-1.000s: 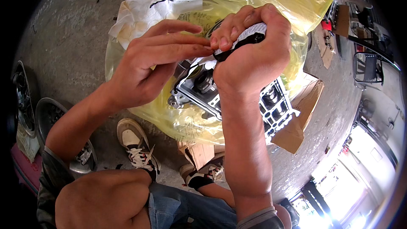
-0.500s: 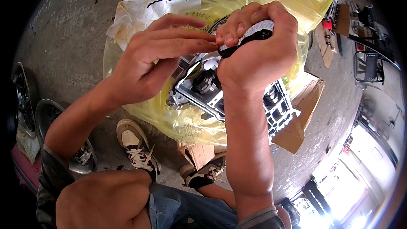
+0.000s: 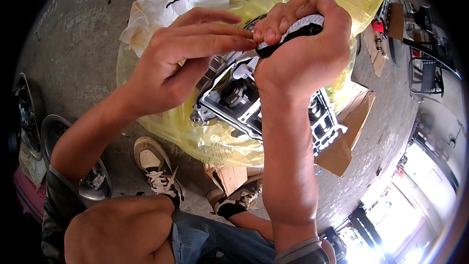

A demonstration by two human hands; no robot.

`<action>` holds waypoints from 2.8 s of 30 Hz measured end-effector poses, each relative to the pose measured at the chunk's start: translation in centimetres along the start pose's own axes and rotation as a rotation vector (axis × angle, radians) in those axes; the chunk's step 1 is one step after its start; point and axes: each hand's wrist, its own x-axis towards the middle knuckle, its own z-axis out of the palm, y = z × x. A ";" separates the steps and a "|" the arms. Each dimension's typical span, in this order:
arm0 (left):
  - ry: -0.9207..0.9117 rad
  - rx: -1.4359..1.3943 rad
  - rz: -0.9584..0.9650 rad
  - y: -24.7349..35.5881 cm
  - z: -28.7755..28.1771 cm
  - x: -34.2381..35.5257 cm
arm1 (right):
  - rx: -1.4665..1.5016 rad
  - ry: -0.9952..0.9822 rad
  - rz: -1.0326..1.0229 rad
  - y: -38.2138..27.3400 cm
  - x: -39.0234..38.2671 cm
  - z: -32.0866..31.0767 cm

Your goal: The person applies a sealant from a tube onto the edge of a metal engine component by hand and then spreads it along the surface using a small tool.

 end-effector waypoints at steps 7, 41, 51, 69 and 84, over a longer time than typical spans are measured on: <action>0.004 0.023 0.009 -0.3 0.1 0.3 | 0.030 -0.039 -0.003 -0.2 0.7 -0.6; -0.017 -0.008 -0.012 -0.5 0.9 0.8 | -0.080 0.047 -0.077 -0.1 0.5 -1.0; -0.015 -0.011 -0.006 -0.5 1.2 1.0 | -0.076 0.036 -0.093 -0.1 0.7 -1.1; -0.009 -0.019 -0.008 -0.9 0.9 1.4 | -0.106 0.020 -0.134 0.2 1.4 -0.7; 0.008 0.047 -0.002 -1.3 0.4 1.4 | -0.100 0.016 -0.148 0.4 2.2 -0.6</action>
